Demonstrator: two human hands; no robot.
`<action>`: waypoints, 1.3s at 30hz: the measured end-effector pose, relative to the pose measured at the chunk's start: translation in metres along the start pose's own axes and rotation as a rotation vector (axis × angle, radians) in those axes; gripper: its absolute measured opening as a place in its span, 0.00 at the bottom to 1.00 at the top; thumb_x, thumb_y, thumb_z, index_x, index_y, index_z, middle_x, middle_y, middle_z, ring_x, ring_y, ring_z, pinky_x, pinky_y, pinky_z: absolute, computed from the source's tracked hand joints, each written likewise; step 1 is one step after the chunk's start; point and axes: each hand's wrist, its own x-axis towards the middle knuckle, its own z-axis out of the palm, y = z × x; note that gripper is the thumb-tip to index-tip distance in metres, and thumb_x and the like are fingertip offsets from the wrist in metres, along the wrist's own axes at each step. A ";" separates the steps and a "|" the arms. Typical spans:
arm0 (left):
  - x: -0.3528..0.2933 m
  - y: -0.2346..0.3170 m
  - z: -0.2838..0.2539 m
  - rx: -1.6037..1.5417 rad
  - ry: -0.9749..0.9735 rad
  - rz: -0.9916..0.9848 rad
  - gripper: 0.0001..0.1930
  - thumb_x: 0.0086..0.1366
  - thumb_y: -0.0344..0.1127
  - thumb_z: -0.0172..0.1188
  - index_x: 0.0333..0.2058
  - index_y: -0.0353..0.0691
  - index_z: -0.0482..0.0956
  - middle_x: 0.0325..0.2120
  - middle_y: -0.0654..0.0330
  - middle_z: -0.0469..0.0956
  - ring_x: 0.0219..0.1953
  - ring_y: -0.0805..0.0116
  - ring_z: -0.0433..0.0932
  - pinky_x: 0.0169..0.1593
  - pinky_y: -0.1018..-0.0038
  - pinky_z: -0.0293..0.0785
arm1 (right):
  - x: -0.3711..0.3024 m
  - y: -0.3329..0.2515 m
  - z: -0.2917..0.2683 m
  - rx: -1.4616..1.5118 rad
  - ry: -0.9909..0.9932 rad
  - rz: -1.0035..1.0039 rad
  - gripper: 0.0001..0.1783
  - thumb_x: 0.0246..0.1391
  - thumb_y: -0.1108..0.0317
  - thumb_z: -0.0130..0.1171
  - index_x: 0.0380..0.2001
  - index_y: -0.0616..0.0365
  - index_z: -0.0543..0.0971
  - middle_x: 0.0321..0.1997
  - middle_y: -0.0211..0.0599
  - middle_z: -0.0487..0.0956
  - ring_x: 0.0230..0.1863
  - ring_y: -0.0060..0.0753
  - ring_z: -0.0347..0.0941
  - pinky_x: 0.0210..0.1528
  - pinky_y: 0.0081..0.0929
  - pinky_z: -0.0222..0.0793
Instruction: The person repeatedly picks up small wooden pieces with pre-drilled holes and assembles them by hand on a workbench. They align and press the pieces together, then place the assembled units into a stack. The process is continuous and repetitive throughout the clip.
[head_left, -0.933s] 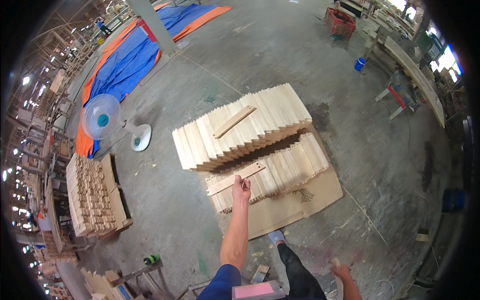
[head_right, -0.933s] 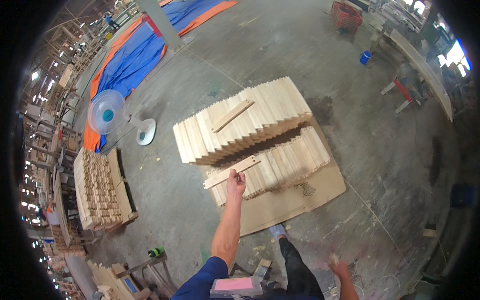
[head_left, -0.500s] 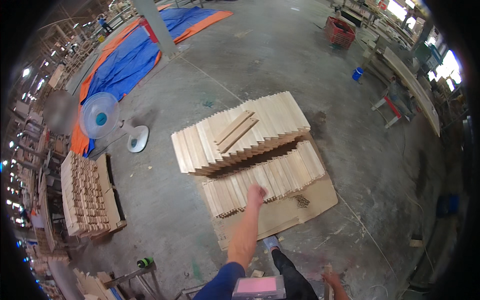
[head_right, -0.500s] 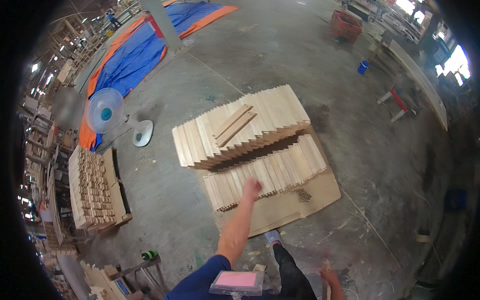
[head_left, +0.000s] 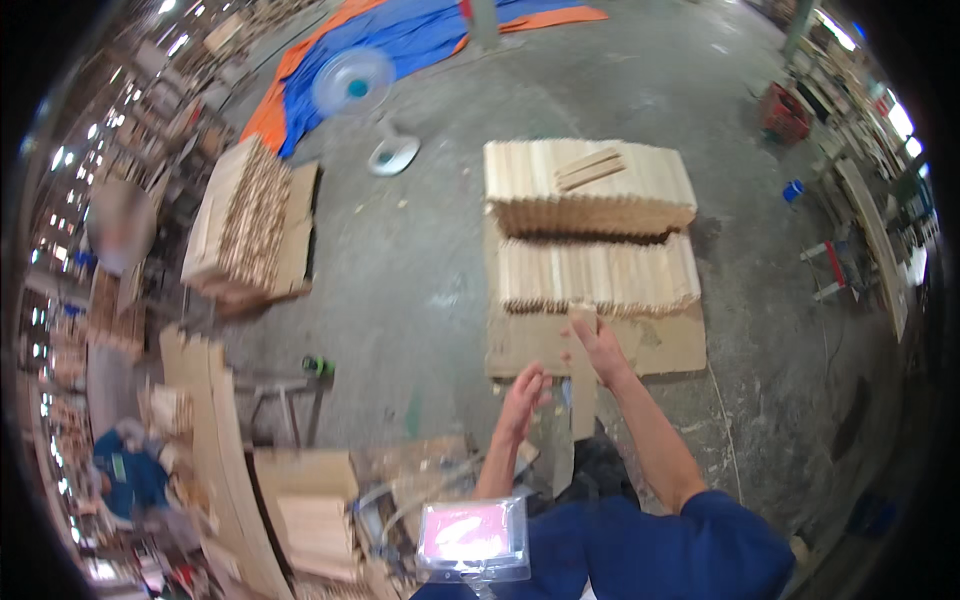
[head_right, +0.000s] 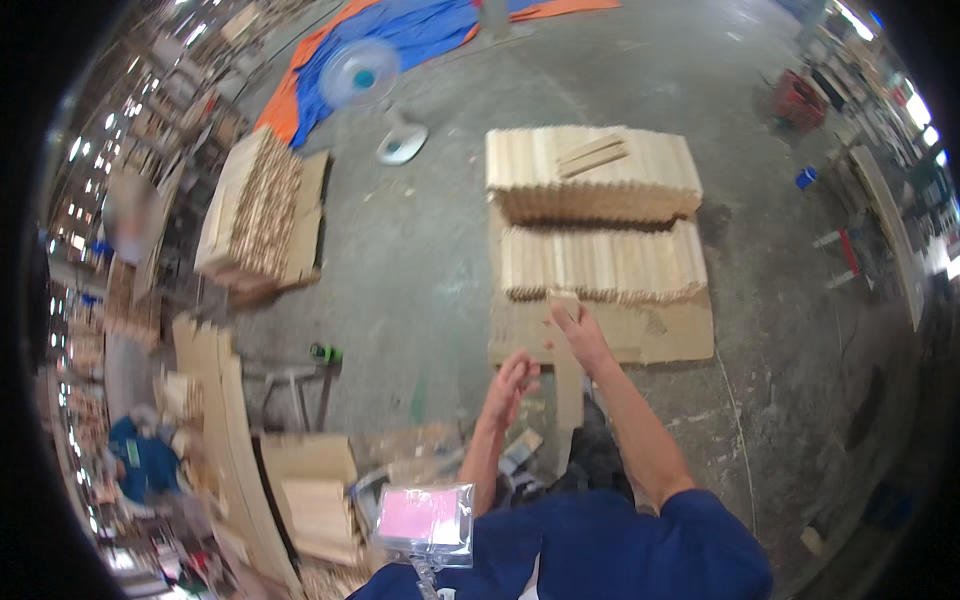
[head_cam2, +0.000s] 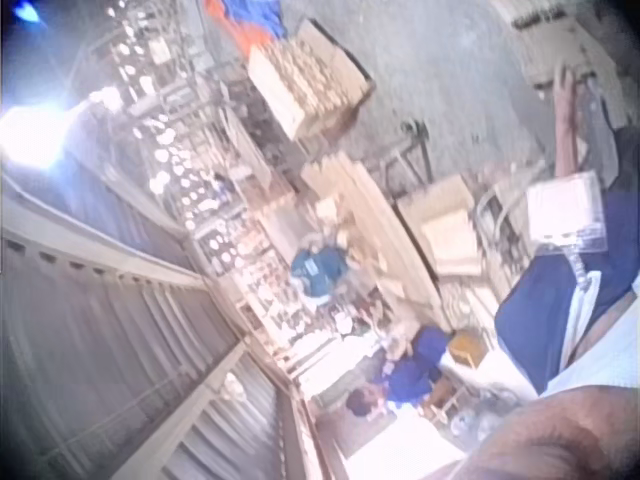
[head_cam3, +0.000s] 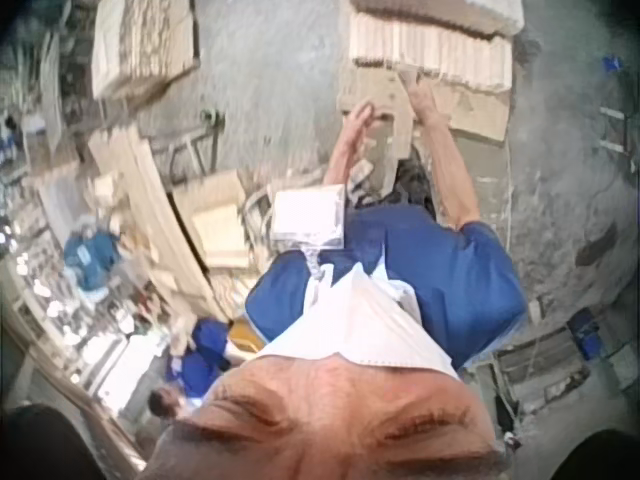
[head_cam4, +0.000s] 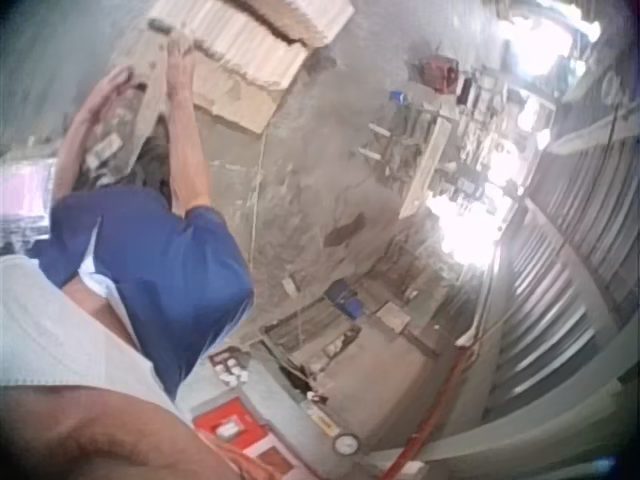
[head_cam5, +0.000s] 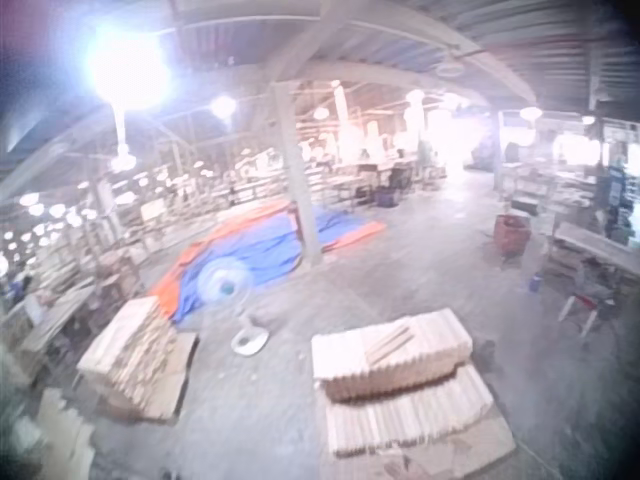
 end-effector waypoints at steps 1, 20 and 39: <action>-0.026 0.020 0.000 0.082 -0.078 0.070 0.32 0.70 0.43 0.61 0.67 0.38 0.61 0.56 0.59 0.73 0.56 0.70 0.73 0.55 0.72 0.71 | -0.015 0.004 0.032 0.029 -0.027 -0.004 0.26 0.66 0.49 0.56 0.57 0.58 0.70 0.44 0.40 0.79 0.33 0.33 0.81 0.33 0.31 0.79; -0.456 -0.072 -0.026 0.038 1.044 0.419 0.25 0.72 0.55 0.55 0.46 0.36 0.82 0.21 0.66 0.74 0.25 0.78 0.70 0.28 0.75 0.66 | -0.282 0.128 0.283 -0.200 -1.263 0.249 0.31 0.69 0.44 0.45 0.63 0.58 0.69 0.49 0.39 0.78 0.53 0.41 0.78 0.57 0.41 0.73; -0.482 -0.057 -0.007 0.039 1.150 0.515 0.22 0.73 0.50 0.53 0.48 0.35 0.80 0.27 0.62 0.76 0.31 0.74 0.72 0.37 0.73 0.71 | -0.336 0.149 0.272 -0.040 -1.194 0.306 0.24 0.70 0.55 0.48 0.62 0.57 0.69 0.53 0.42 0.78 0.55 0.36 0.74 0.59 0.35 0.69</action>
